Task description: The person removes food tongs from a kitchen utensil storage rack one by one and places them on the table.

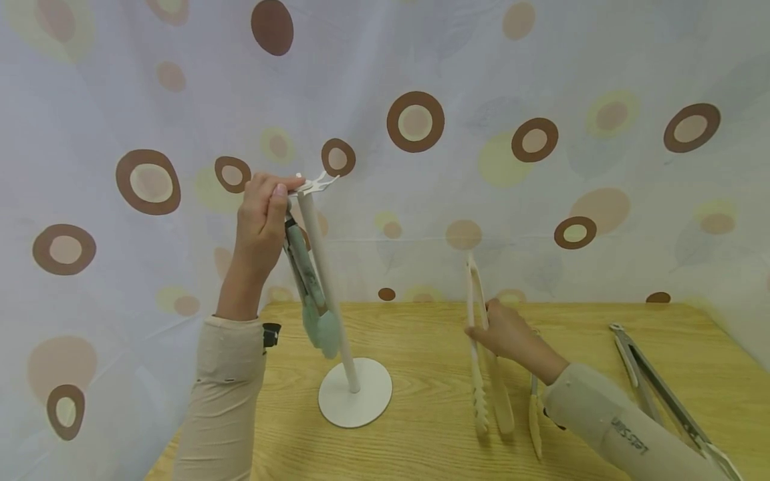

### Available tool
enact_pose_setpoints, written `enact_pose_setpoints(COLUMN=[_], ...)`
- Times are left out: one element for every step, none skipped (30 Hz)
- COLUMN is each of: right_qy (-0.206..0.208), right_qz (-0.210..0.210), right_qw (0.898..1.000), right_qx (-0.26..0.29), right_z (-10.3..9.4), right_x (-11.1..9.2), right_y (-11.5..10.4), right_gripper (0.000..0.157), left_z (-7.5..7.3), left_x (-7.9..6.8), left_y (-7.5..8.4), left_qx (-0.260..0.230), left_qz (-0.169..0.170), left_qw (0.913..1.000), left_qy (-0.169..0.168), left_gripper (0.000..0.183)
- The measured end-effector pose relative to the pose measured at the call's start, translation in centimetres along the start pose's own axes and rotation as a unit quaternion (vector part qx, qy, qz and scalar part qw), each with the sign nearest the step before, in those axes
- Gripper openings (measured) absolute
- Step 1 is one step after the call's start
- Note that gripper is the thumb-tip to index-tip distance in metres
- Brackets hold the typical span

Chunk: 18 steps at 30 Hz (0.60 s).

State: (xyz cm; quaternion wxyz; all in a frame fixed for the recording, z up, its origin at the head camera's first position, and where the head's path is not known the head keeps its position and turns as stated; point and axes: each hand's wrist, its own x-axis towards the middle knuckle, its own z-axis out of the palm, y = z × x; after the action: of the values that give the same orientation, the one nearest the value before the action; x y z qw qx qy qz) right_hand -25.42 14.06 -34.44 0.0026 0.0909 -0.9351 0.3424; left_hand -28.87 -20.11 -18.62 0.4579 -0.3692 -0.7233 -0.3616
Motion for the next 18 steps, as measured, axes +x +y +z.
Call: enact_pose_setpoints(right_qy=[-0.002, -0.005, -0.008, -0.010, -0.012, -0.015, -0.016, -0.019, -0.022, -0.025, -0.027, -0.030, -0.031, -0.033, -0.034, -0.034, -0.034, -0.033], right_qz=[0.001, 0.003, 0.006, 0.008, 0.011, 0.012, 0.014, 0.016, 0.019, 0.020, 0.021, 0.022, 0.025, 0.025, 0.028, 0.028, 0.031, 0.032], right_qw=[1.000, 1.000, 1.000, 1.000, 1.000, 1.000, 1.000, 1.000, 1.000, 0.999, 0.999, 0.999, 0.999, 0.999, 0.999, 0.999, 0.999, 0.999], right_qx=[-0.003, -0.005, -0.006, -0.007, -0.005, -0.003, -0.002, -0.001, -0.001, -0.001, -0.003, -0.006, -0.007, -0.009, -0.010, -0.012, -0.012, -0.013], right_z=[0.1, 0.3, 0.4, 0.6, 0.7, 0.9, 1.1, 1.2, 1.3, 1.5, 1.6, 1.7, 1.8, 1.8, 1.9, 2.0, 2.0, 2.1], right_x=[0.1, 0.1, 0.2, 0.3, 0.3, 0.3, 0.3, 0.3, 0.3, 0.3, 0.2, 0.2, 0.3, 0.3, 0.3, 0.3, 0.4, 0.4], right_y=[0.2, 0.4, 0.6, 0.8, 0.9, 1.0, 1.2, 1.3, 1.4, 1.4, 1.5, 1.5, 1.5, 1.5, 1.5, 1.5, 1.5, 1.5], right_gripper=[0.053, 0.052, 0.054, 0.053, 0.053, 0.054, 0.054, 0.054, 0.054, 0.052, 0.052, 0.052, 0.050, 0.049, 0.047, 0.045, 0.044, 0.044], left_z=[0.0, 0.0, 0.0, 0.0, 0.0, 0.0, 0.0, 0.0, 0.0, 0.0, 0.0, 0.0, 0.0, 0.1, 0.1, 0.1, 0.1, 0.1], left_x=[0.0, 0.0, 0.0, 0.0, 0.0, 0.0, 0.0, 0.0, 0.0, 0.0, 0.0, 0.0, 0.0, 0.0, 0.0, 0.0, 0.0, 0.0], left_y=[0.0, 0.0, 0.0, -0.1, -0.1, -0.1, -0.1, -0.1, -0.1, -0.2, -0.2, -0.2, -0.3, -0.3, -0.2, -0.2, -0.2, -0.2], left_qx=[0.000, -0.001, 0.000, 0.001, 0.000, -0.001, -0.001, -0.002, -0.003, -0.004, -0.004, -0.004, -0.004, -0.005, -0.006, -0.007, -0.007, -0.006], left_qz=[0.000, 0.000, 0.001, 0.001, -0.001, -0.002, -0.004, -0.005, -0.006, -0.006, -0.005, -0.005, -0.004, -0.004, -0.004, -0.004, -0.004, -0.003], left_qw=[1.0000, 1.0000, 1.0000, 1.0000, 1.0000, 1.0000, 1.0000, 1.0000, 1.0000, 1.0000, 1.0000, 1.0000, 1.0000, 1.0000, 1.0000, 0.9999, 0.9999, 0.9999], left_qy=[0.001, 0.001, 0.000, -0.002, -0.002, -0.001, -0.001, -0.001, 0.000, 0.001, 0.001, 0.002, 0.002, 0.004, 0.005, 0.007, 0.007, 0.008], left_gripper=[0.035, 0.036, 0.036, 0.037, 0.037, 0.037, 0.037, 0.037, 0.037, 0.037, 0.037, 0.037, 0.036, 0.036, 0.035, 0.035, 0.035, 0.035])
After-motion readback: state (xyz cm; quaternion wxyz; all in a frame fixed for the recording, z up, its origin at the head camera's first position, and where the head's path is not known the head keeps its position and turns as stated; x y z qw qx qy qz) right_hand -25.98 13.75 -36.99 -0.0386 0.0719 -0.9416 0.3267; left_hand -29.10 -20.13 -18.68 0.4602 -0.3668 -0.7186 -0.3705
